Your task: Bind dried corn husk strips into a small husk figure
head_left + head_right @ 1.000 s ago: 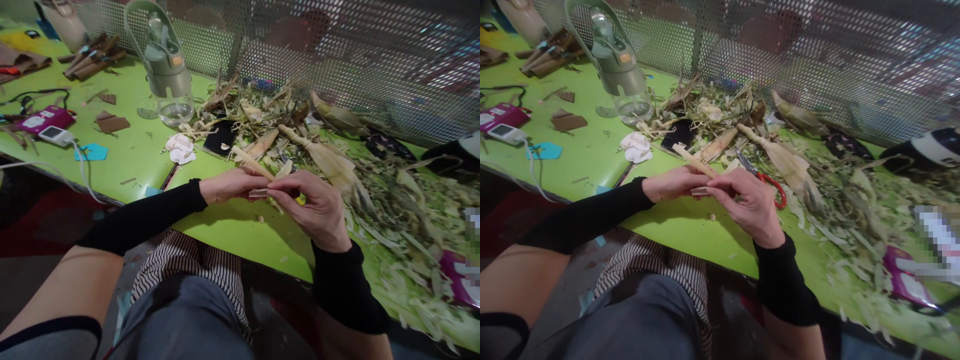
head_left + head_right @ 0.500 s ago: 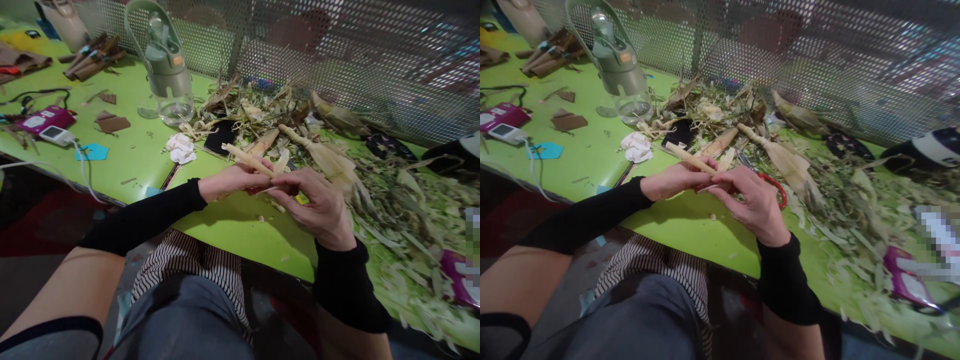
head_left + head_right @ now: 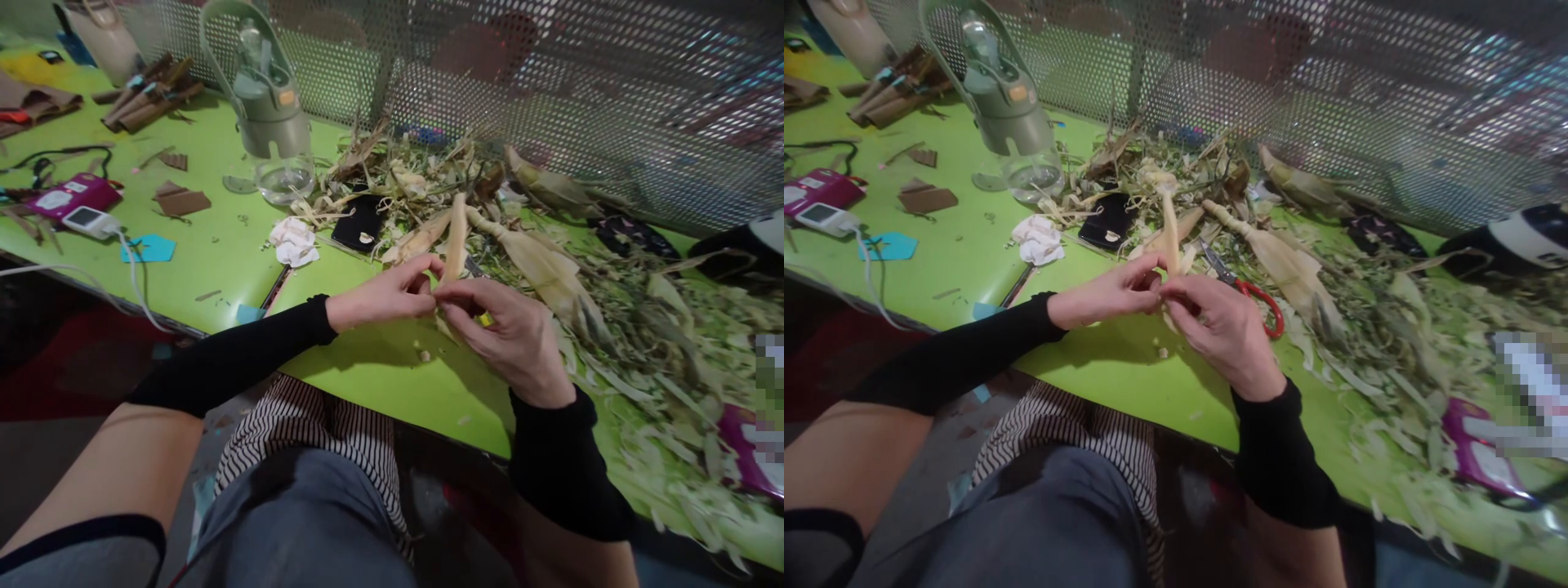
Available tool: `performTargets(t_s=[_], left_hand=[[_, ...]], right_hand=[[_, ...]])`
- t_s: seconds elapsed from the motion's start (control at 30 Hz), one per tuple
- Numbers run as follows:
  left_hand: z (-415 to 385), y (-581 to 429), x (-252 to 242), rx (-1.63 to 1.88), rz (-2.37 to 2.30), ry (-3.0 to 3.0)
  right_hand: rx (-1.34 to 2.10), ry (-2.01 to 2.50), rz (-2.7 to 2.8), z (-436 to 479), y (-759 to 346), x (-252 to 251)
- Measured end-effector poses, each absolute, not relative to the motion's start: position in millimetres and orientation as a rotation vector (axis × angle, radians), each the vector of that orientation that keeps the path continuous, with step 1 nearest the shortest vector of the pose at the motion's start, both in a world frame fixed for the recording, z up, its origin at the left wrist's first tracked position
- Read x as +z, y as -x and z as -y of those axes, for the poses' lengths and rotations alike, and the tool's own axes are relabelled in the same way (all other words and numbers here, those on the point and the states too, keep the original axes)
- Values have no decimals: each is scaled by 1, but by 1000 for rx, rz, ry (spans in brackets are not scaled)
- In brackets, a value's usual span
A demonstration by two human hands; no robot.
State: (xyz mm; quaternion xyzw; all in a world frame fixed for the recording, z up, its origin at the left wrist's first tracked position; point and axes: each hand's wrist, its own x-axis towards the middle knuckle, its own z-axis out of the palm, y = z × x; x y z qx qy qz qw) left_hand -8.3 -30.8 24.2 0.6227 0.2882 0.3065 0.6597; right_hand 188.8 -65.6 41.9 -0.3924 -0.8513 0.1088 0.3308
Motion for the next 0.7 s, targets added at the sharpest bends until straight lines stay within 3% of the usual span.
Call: performTargets(t_s=[0.4,0.7], left_hand=[[37,3,25,775,-781,-1351],[28,4,20,572,-733,-1360]], right_hand=[[294,1098,2241,65,-186,40],[138,1095,2410,62,-188,35]])
